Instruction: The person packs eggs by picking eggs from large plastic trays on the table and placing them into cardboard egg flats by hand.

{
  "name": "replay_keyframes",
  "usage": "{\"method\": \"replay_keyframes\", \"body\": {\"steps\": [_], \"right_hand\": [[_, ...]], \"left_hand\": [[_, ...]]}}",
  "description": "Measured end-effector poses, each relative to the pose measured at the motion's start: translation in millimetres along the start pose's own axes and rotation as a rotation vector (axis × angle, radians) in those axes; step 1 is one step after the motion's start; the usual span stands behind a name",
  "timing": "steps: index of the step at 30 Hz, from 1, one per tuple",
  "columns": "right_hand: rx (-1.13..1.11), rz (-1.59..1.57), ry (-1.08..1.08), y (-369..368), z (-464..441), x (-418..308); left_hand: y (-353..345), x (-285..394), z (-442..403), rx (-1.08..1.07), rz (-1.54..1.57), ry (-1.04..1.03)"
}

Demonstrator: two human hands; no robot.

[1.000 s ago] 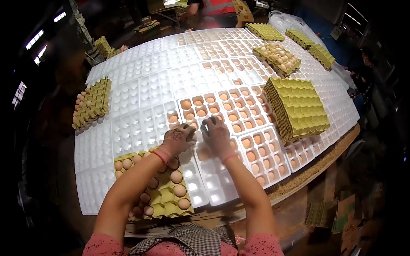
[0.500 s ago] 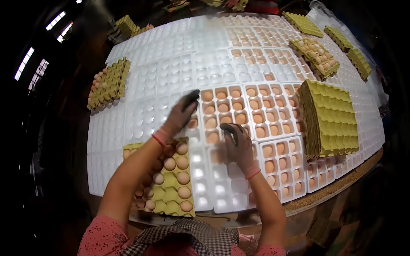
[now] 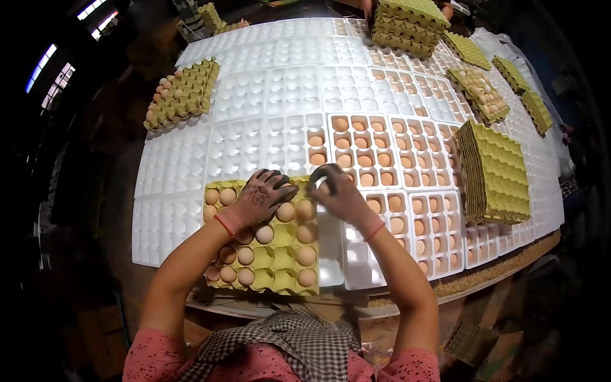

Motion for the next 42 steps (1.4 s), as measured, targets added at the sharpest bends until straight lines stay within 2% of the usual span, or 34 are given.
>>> {"method": "replay_keyframes", "body": {"steps": [1, 2, 4, 5, 6, 7, 8, 9, 11, 12, 13, 14, 16, 17, 18, 20, 21, 22, 23, 24, 26, 27, 28, 31, 32, 35, 36, 37, 38, 39, 40, 41, 42], "right_hand": [[-0.042, 0.347, 0.120, -6.2, 5.8, -13.1], [-0.137, 0.672, 0.139, -20.8, 10.2, -16.5], [-0.273, 0.634, 0.012, -19.6, 11.3, -16.2], [-0.239, 0.300, -0.160, -12.4, 13.1, -9.7], [-0.203, -0.040, -0.327, -4.4, 19.1, 0.9], [-0.117, -0.368, -0.253, 2.6, 24.5, 5.5], [-0.121, -0.525, -0.232, 8.9, 27.0, 4.8], [-0.112, -0.614, -0.240, 8.7, 29.3, 8.9], [-0.033, -0.824, -0.229, 4.6, 30.2, 13.2], [0.035, -0.945, -0.213, 1.1, 30.8, 14.3], [-0.324, -1.521, -0.110, -10.6, 19.7, 29.3], [-0.341, -1.672, -0.145, -13.3, 18.3, 12.8], [-0.176, -1.851, -0.314, -19.7, 16.5, -13.6], [-0.179, -1.864, -0.253, -25.1, 12.8, -18.3], [-0.203, -1.950, -0.269, -30.7, 11.7, -23.1], [-0.169, -1.963, -0.264, -36.2, 11.5, -35.1], [-0.234, -2.041, -0.173, -38.0, 9.9, -34.5], [-0.225, -2.045, -0.164, -48.8, 4.0, -29.2], [0.087, -1.574, -0.093, -57.5, -5.0, -18.0], [0.161, -1.404, -0.025, -54.8, -5.4, -20.0], [0.332, -1.050, 0.063, -49.5, -5.1, -24.9], [0.264, -1.262, 0.020, -50.5, -4.4, -37.7], [0.192, -1.472, -0.024, -51.4, -1.3, -51.4], [0.559, -0.564, 0.157, -37.3, 13.6, -64.3], [0.605, -0.571, 0.150, -37.3, 15.5, -61.0], [0.464, -1.312, -0.061, -38.1, 17.5, -35.6], [0.474, -1.430, -0.094, -28.5, 23.9, -28.6], [0.489, -1.549, -0.127, -19.3, 30.6, -21.4], [0.786, -1.510, -0.073, -12.2, 32.6, 9.8], [0.872, -1.081, -0.072, 21.2, 61.2, 20.5], [0.981, -0.657, -0.119, 54.1, 90.8, 30.0], [1.049, -0.207, -0.035, 71.6, 110.4, 61.2], [0.985, -0.336, -0.061, 78.6, 123.4, 69.3]], "left_hand": [[0.6, 0.3, -1.3, 0.030, -0.033, -0.046], [6.2, 2.5, -1.4, 0.033, -0.031, -0.057], [21.5, -1.8, 4.3, 0.051, 0.187, 0.082], [-2.3, -42.5, 14.5, 0.360, 0.699, 0.151], [26.9, -14.2, 33.2, 0.465, 1.407, 0.374], [32.7, -19.9, 36.3, 0.548, 1.558, 0.393], [37.4, -26.0, 40.9, 0.632, 1.710, 0.414], [39.5, -24.7, 44.9, 0.628, 1.714, 0.412], [40.4, -17.5, 47.9, 0.435, 1.554, 0.616], [43.2, -3.3, 44.7, 0.286, 1.175, 0.455], [46.0, 11.6, 42.3, 0.219, 0.786, 0.292], [44.0, 30.0, 42.5, 0.186, 0.270, -0.069], [9.8, 31.4, 29.6, 0.124, 0.046, 0.030], [5.3, 37.9, 23.9, -0.094, -0.063, 0.129], [0.0, 36.8, 19.6, -0.165, -0.018, 0.165], [-2.4, 30.1, 19.5, 0.003, 0.164, 0.174], [7.5, 38.2, 20.3, 0.002, 0.158, 0.169], [23.4, 47.8, 25.1, 0.178, 0.295, 0.129], [41.0, 57.7, 28.4, 0.353, 0.433, 0.086], [50.0, 65.9, 27.0, 0.350, 0.432, 0.078], [68.2, 89.5, 21.2, 0.479, 0.210, -0.221], [69.2, 94.4, 10.2, 0.371, 0.114, -0.219], [69.4, 94.6, 6.7, 0.372, 0.111, -0.230], [62.8, 95.9, -15.0, 0.175, 0.088, -0.104], [61.2, 100.5, -19.5, 0.152, 0.095, -0.152], [59.7, 116.1, -37.7, 0.064, 0.159, 0.068], [53.0, 115.3, -44.3, 0.045, 0.162, 0.048], [45.5, 107.0, -47.8, 0.075, 0.410, 0.058], [38.3, 99.1, -51.5, 0.104, 0.657, 0.077], [32.1, 95.2, -54.2, 0.151, 1.073, 0.081], [37.1, 98.1, -57.9, 0.185, 1.144, 0.137], [36.8, 95.5, -66.7, 0.205, 1.111, 0.147], [36.5, 95.0, -75.9, 0.225, 1.076, 0.159]]}}
Point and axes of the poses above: each hand's wrist, its own z-axis away from the middle knuckle, its own y-axis out of the back of the hand, x = y × z, the point moved 3 cm from there along -z, towards the middle knuckle, and after that the axes turned 14 degrees about z, right-handed, at the moved point
